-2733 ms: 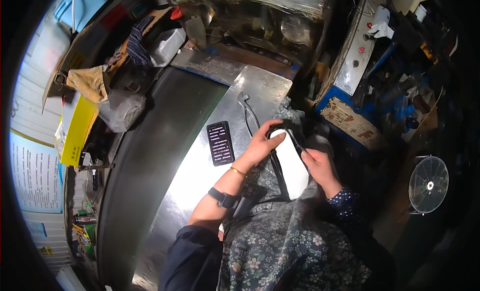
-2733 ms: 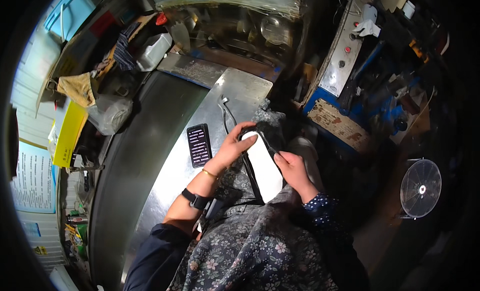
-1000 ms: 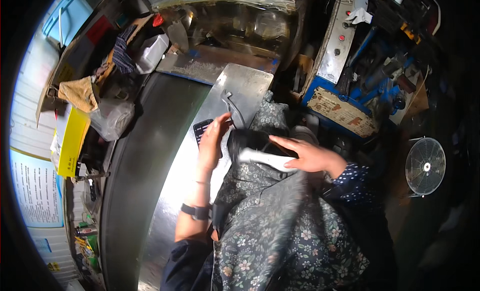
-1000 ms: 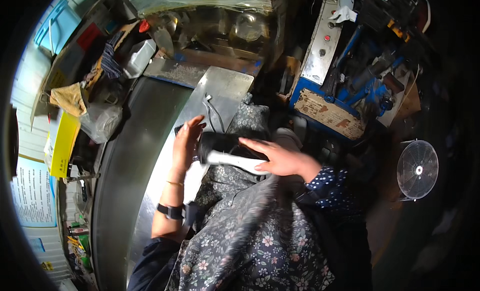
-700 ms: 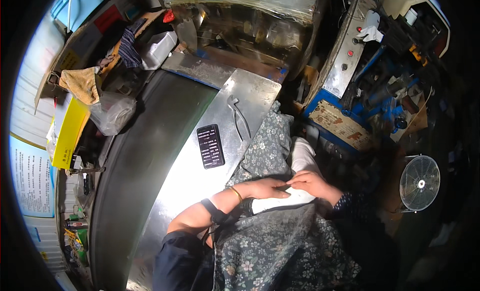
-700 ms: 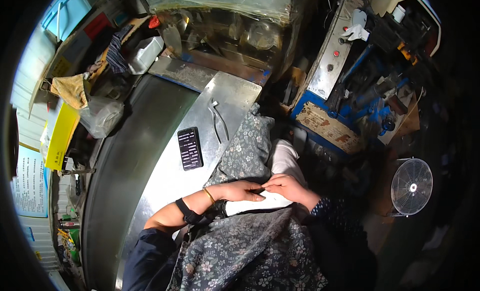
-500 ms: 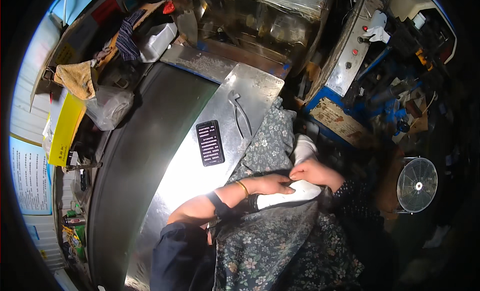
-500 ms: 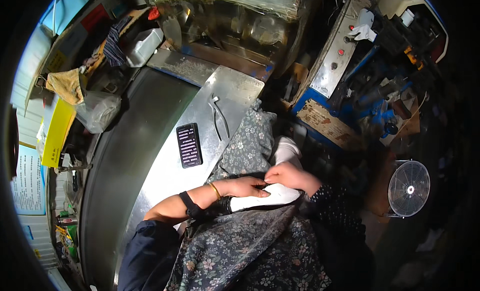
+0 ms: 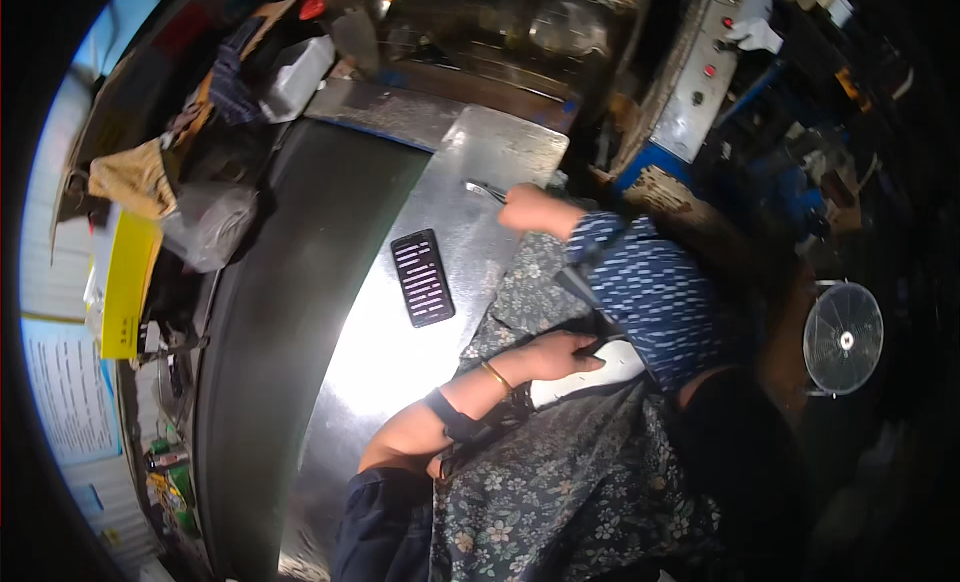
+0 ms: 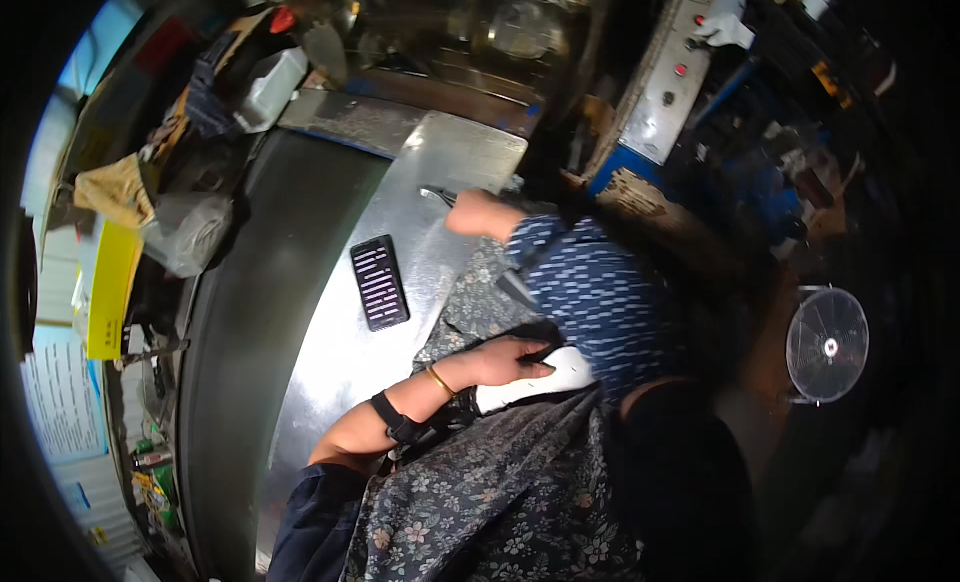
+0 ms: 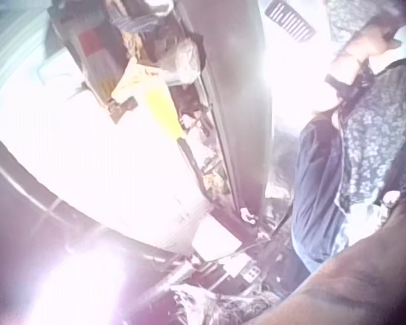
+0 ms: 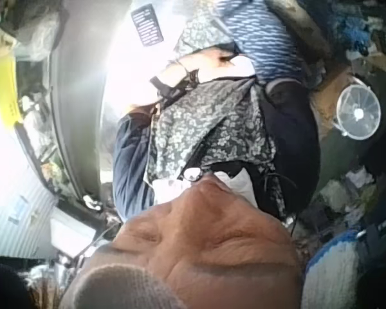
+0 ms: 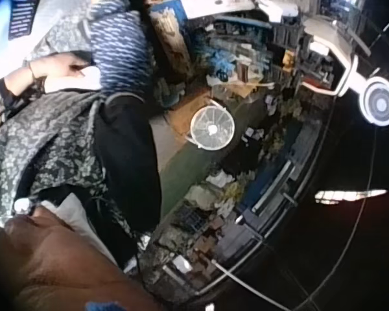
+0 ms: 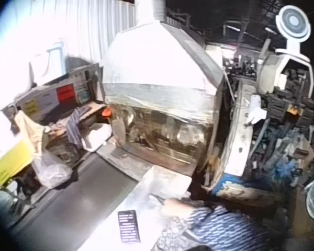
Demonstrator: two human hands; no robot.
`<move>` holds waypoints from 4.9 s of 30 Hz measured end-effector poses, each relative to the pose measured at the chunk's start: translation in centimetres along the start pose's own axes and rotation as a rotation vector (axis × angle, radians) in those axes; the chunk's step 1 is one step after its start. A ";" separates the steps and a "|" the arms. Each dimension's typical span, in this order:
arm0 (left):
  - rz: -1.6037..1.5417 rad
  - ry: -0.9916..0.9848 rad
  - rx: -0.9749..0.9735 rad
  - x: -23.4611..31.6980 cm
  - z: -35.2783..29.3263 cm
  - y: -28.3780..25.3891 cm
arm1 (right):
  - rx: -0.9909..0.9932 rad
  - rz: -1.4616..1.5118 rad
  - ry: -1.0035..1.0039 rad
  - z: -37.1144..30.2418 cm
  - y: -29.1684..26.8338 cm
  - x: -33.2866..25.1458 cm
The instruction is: The worker is performing various tasks in a shoe manufacturing line, including inspecting shoes and using a specialized machine to press or shape them.
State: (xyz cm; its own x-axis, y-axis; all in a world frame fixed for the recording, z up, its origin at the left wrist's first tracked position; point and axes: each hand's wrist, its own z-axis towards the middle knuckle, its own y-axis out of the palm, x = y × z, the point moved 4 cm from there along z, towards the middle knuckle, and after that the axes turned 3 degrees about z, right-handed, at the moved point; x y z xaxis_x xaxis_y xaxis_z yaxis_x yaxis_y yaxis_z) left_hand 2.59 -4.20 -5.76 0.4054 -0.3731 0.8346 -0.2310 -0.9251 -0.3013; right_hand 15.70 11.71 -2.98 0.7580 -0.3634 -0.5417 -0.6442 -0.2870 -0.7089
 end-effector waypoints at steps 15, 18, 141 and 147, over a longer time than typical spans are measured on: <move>-0.245 -0.008 -0.161 2.1 1.9 1.5 | -0.353 0.623 0.314 -38.4 3.9 12.6; -0.037 0.092 -0.041 2.8 1.9 2.2 | -0.352 0.576 0.141 -37.1 3.3 13.4; 0.918 0.541 0.816 -5.5 -0.7 -0.6 | 1.264 -0.213 0.930 -37.9 -31.9 31.8; 0.935 0.506 0.804 -0.6 1.1 -1.3 | 1.385 -0.274 0.805 -37.9 -32.0 32.2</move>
State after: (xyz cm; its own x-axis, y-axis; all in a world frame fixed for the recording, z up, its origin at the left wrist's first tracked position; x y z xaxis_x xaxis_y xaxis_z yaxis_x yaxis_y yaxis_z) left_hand 3.65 -2.90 -6.38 -0.0299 -0.9811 0.1913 0.4130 -0.1864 -0.8914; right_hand 56.86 -24.37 19.35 0.2954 -0.9105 -0.2895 0.4112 0.3947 -0.8216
